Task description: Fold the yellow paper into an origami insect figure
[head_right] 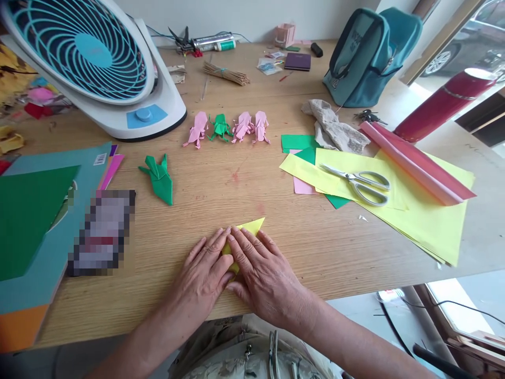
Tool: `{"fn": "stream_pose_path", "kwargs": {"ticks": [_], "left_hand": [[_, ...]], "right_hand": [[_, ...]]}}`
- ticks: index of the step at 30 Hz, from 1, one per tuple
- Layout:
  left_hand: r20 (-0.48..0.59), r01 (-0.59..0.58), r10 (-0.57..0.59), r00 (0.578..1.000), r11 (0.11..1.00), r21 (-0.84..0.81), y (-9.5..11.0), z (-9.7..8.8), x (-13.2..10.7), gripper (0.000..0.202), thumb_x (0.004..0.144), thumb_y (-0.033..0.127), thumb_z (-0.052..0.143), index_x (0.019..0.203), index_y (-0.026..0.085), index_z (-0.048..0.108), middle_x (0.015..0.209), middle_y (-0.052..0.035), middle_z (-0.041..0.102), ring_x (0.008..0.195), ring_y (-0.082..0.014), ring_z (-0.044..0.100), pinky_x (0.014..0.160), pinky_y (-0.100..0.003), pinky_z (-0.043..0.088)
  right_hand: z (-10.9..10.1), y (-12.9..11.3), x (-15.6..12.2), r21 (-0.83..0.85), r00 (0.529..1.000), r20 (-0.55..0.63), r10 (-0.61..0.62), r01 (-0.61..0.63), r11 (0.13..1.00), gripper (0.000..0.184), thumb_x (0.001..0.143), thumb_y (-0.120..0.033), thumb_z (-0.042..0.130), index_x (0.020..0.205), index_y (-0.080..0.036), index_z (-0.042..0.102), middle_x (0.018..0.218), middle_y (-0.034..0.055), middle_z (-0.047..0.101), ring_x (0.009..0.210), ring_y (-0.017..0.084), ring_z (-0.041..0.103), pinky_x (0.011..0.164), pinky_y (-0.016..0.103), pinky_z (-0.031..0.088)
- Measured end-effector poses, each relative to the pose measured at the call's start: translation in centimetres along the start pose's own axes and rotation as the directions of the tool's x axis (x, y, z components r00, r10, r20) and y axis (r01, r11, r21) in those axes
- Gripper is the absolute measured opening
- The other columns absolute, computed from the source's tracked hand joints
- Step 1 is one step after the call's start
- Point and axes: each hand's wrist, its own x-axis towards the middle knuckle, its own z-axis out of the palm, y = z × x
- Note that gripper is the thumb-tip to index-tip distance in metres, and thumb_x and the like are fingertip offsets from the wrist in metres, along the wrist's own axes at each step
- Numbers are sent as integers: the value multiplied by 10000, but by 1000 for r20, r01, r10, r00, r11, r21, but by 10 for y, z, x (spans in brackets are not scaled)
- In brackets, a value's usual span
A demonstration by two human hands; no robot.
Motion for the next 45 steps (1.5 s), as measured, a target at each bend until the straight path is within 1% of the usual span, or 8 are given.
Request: {"fn": "stream_pose_path", "kwargs": {"ticks": [8,15,19,25,31,34,39,45], "left_hand": [[-24,-4,4,1000,1000,3,0,1,1,128,963,194,486,1045,165,580,1493,-202,464,1426,-351,389,1074,-580,448],[-45,-22,22,999,1000,-2,-1,-1,2,155,978,262,488,1034,160,590,1478,-216,478,1403,-368,420,1041,-586,474],[-48,-15,16,999,1000,16,-1,-1,1,160,959,176,491,1084,169,590,1479,-212,478,1394,-368,434,1033,-577,481],[-25,-12,12,1000,1000,8,-1,0,1,177,950,157,495,1102,179,582,1498,-208,456,1401,-372,423,1025,-579,479],[-25,4,-4,1000,1000,1,0,0,1,156,967,199,490,1094,163,574,1491,-204,469,1419,-355,399,1066,-572,445],[-40,3,-4,999,999,-32,-1,-1,2,153,980,245,477,1067,170,578,1473,-194,495,1416,-341,407,1059,-557,456],[-50,11,-13,999,999,-45,-1,0,2,160,974,236,490,1084,174,588,1467,-198,500,1408,-346,421,1051,-556,460],[-19,-4,3,1000,1000,-25,-2,-1,2,188,948,171,507,1119,179,586,1501,-198,458,1412,-358,410,1052,-567,456]], "right_hand": [[2,1,-2,-6,997,-15,71,-71,997,717,981,-497,439,1542,-81,280,1619,131,239,1501,287,241,1195,504,288],[5,1,-2,-61,992,-52,116,-119,991,744,971,-521,430,1515,-27,313,1602,184,261,1492,316,257,1178,532,284],[7,5,-3,-94,976,-83,199,-207,974,764,962,-552,426,1515,-37,313,1604,188,263,1502,323,221,1198,548,209],[6,16,-5,-124,922,-198,332,-359,925,821,971,-568,387,1565,-51,156,1586,224,301,1498,365,209,1165,605,210],[1,6,2,-64,987,-34,155,-157,986,711,971,-546,432,1551,-161,288,1638,163,189,1520,361,116,1183,582,210],[1,3,6,-44,983,-33,178,-179,983,720,946,-574,474,1528,-169,351,1632,196,185,1518,373,119,1176,594,220],[5,5,7,-64,972,-73,224,-229,971,767,933,-614,463,1493,-94,401,1613,229,224,1513,373,146,1180,591,218],[4,24,-4,-125,949,-125,289,-304,945,731,964,-584,404,1506,-95,361,1613,220,233,1508,368,168,1166,615,220]]}}
